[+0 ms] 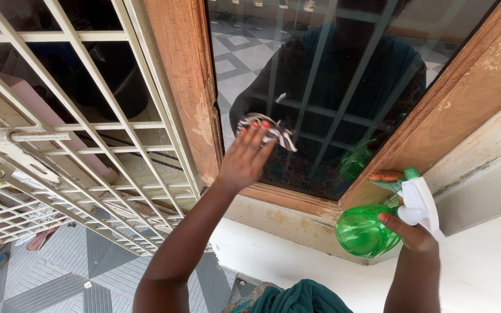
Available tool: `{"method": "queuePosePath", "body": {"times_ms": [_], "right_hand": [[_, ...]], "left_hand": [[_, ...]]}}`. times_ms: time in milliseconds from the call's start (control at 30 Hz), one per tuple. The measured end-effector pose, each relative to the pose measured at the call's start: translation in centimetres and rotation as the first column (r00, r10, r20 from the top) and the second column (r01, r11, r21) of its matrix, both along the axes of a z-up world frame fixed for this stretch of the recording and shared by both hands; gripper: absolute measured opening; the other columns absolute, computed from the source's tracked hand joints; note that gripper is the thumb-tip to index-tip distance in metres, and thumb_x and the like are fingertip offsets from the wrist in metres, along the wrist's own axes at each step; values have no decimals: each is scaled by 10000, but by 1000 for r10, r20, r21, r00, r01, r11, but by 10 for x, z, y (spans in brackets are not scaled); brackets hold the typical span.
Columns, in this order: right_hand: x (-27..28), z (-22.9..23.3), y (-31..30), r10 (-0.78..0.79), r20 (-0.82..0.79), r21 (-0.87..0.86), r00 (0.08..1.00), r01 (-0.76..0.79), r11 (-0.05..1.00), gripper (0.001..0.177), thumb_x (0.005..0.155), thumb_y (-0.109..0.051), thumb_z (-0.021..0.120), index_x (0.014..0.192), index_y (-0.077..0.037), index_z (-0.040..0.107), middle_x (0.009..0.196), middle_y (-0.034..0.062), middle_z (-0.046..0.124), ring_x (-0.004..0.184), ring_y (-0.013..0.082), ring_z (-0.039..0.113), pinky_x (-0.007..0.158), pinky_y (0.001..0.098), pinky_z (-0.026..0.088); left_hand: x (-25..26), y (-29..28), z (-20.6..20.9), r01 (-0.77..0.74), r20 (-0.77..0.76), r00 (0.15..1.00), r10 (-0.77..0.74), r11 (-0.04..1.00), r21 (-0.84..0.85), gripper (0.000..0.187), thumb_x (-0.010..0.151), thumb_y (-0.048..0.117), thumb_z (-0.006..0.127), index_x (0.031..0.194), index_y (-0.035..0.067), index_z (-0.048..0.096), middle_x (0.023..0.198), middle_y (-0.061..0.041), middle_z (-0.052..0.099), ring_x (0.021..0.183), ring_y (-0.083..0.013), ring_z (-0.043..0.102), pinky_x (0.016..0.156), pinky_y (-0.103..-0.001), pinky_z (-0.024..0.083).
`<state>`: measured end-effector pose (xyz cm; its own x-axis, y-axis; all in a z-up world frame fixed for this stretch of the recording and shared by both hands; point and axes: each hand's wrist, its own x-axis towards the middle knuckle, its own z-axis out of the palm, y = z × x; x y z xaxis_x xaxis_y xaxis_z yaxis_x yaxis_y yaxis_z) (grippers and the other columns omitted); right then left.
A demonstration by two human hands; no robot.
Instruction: The person cleans a window pane and its wooden frame using a spray bottle and a patterned cloth. They repeatedly spray the glass and wipe it with the cloth, then wipe the surrounding frame.
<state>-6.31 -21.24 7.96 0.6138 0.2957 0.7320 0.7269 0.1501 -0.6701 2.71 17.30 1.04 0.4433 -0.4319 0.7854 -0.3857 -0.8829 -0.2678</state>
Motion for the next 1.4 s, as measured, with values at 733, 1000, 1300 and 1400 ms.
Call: {"method": "queuePosePath", "body": {"times_ms": [733,1000,1300,1400], "right_hand": [[3,2,-3,-58,23,-88,998,60,994,645,770,-34,764,1367,67,543,1366,238,604,1380,358,569,1209,499,414],[5,-7,-12,-88,-36,-130,995,83,988,721,768,-61,781,1411,99,495,1356,239,634,1318,309,600,1151,423,452],[9,-14,-13,-92,3,-96,996,92,991,802,777,-97,793,1478,76,443,1358,225,618,1326,304,578,1161,446,426],[5,-6,-7,-73,16,-105,997,74,992,711,789,-90,782,1425,58,499,1353,227,629,1343,318,588,1188,463,421]], "left_hand": [[3,-148,-99,188,-251,942,-224,969,-160,790,992,691,400,1339,35,671,1583,-374,300,1508,-487,211,1253,-570,91],[-9,-195,-67,302,82,952,-296,951,-69,415,1078,444,551,1382,200,693,1624,-110,451,1464,-244,477,1274,-429,208],[18,-151,-94,225,84,969,-231,971,79,453,1178,409,352,1562,176,415,1714,-78,287,1572,-235,226,1333,-441,68],[27,-112,-96,69,202,977,-72,997,20,558,1192,412,232,1669,123,199,1732,-114,157,1610,-252,68,1315,-459,-22]]}}
